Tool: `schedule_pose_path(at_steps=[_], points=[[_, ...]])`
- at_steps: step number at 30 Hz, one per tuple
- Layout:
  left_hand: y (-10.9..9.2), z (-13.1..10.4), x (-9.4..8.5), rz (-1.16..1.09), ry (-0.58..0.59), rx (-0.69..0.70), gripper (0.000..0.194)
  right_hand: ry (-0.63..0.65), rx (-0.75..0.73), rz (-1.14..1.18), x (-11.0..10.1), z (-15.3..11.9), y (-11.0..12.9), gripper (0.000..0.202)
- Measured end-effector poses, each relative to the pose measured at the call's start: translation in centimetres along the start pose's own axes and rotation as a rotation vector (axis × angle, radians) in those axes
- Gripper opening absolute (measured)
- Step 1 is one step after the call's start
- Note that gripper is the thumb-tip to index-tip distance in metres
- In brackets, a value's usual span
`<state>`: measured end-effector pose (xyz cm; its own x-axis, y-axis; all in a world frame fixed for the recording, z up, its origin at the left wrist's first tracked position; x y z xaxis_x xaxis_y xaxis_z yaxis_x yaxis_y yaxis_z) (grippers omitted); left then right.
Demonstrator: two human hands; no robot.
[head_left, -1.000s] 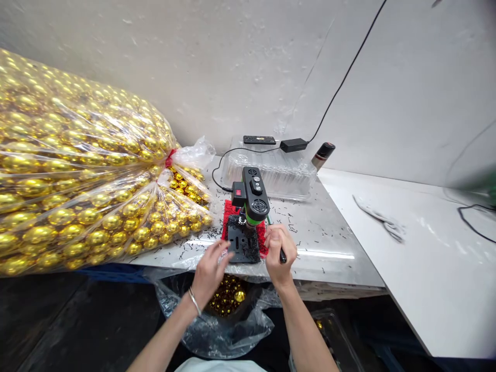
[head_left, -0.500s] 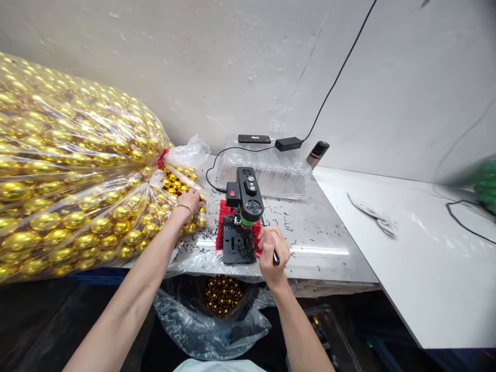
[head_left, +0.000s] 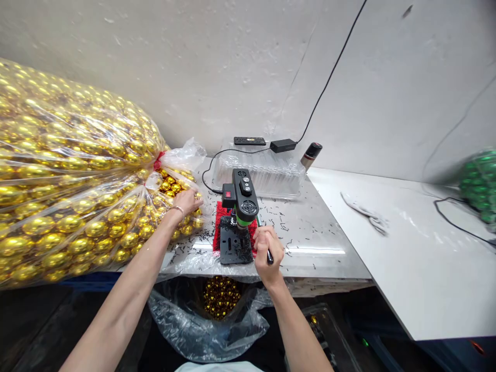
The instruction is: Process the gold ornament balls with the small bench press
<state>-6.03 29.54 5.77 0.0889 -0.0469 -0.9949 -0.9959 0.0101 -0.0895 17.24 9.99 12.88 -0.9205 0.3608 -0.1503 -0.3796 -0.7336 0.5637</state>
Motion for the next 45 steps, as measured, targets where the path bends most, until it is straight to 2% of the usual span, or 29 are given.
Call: schedule_pose_path(at_steps=[1, 3, 5, 8, 12, 15, 18, 23, 30, 35, 40, 45], points=[[0.5, -1.0, -0.7, -0.14, -0.037, -0.011, 0.044, -0.001, -0.003, 0.001, 0.0, 0.0, 0.0, 0.028], [1.4, -3.4, -1.6, -0.602, -0.106, -0.026, 0.046, -0.003, -0.012, 0.005, 0.0, 0.0, 0.2, 0.028], [1.9, -6.0, -1.3, -1.122, -0.102, -0.038, 0.043, -0.004, -0.012, 0.009, 0.0, 0.1, 0.2, 0.028], [0.7, -9.5, 1.2, -1.569, 0.046, -0.105, 0.032, -0.01, -0.004, 0.016, 0.0, 0.1, 0.3, 0.028], [-2.8, -12.2, 5.6, -1.765, 0.226, -0.203, 0.028, -0.002, 0.0, 0.014, 0.0, 0.2, 0.3, 0.028], [-5.9, -12.8, 8.1, -1.716, 0.341, -0.197, 0.036, 0.01, 0.002, -0.002, -0.1, 0.6, 0.4, 0.028], [-7.8, -12.5, 8.9, -1.546, 0.33, -0.125, 0.046, 0.011, -0.004, -0.004, -0.2, 1.2, 0.6, 0.029], [-8.4, -11.6, 7.9, -1.129, 0.152, 0.046, 0.043, -0.015, 0.007, -0.015, -0.4, 1.6, 0.7, 0.03], [-10.1, -12.1, 5.9, -0.59, 0.006, 0.227, 0.036, 0.003, 0.006, -0.017, -0.4, 1.2, 0.5, 0.029], [-10.9, -12.2, 5.9, -0.474, 0.006, 0.243, 0.038, 0.054, -0.004, -0.036, -0.3, 0.6, 0.5, 0.027], [-11.0, -12.3, 6.0, -0.464, 0.014, 0.253, 0.039, 0.087, -0.052, -0.028, 0.0, -1.3, -0.5, 0.026], [-10.9, -12.3, 6.0, -0.469, 0.011, 0.235, 0.037, 0.031, -0.097, -0.037, 0.4, -3.1, -2.1, 0.027]])
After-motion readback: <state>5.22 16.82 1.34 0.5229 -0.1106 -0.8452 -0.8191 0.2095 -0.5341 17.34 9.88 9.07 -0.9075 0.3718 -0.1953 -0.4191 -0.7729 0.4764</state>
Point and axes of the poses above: each hand's wrist, its own z-axis towards the middle knuckle, its own x-axis out of the palm, y = z × x, the point moved 8 cm from there along z, towards the middle knuckle, and after that the axes turned 5 degrees about z, right-handed, at the moved point
